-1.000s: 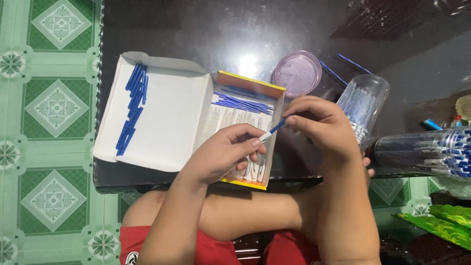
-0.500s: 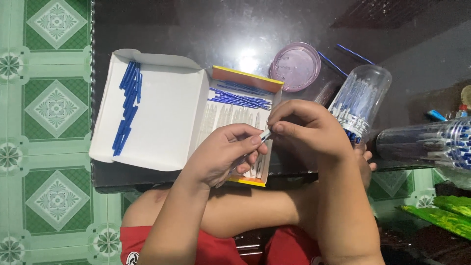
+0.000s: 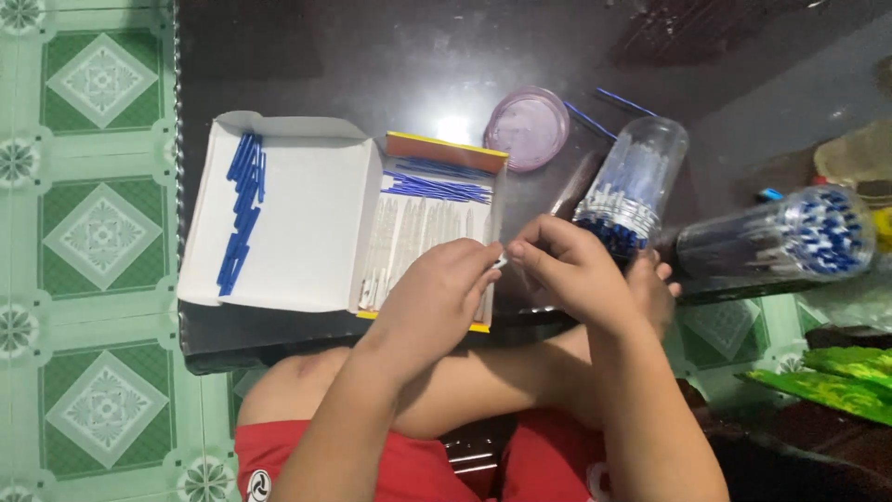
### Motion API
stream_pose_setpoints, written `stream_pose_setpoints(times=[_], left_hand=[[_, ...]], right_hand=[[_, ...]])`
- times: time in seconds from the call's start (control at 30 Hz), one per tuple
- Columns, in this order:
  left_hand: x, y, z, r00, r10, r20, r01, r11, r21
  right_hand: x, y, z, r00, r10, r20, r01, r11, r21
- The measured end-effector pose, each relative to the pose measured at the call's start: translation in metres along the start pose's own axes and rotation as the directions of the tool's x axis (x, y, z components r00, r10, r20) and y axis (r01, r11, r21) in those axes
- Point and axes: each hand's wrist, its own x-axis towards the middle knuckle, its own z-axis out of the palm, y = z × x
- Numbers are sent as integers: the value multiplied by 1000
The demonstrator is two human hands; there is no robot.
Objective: The person sits cross-legged on a chair with their feet on a table, assembling blue pens. They pick up pen barrels and ink cartridges from a box, insert the cartridges into the barrels, and place the completed pens into a clear plastic container.
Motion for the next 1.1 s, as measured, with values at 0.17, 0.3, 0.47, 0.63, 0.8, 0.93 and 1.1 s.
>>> stream_pose_setpoints(times=[0.17,0.3,0.47,0.63,0.8,0.93,1.1], left_hand=[[-8,-6,47,906,419,-64,-343,814,469],[-12,0,76,804,593,-52,-483,701,524],[-35,46,76,825,561,-65,-474,750,461],[-53,60,75,882,469,-44,-415,817,400],[-55,109,39,893,445,65,-444,849,286],[-48,146,15,858,486,165,-513,801,307],[-54,178,8,821,504,270,-571,736,364]], right_hand=[[-25,32,6,956,258,-141,-196,915,352],[-65,50,-7,934,312,-173,-223,889,401],[-121,47,-17,946,228,-229,-150,938,312],[-168,7,-21,953,139,-271,-129,990,51],[-199,-54,-25,976,-216,-42,146,779,-610],[-209,-44,-42,938,-345,4,274,738,-617],[-221,-44,-44,939,-337,-63,287,873,-395]])
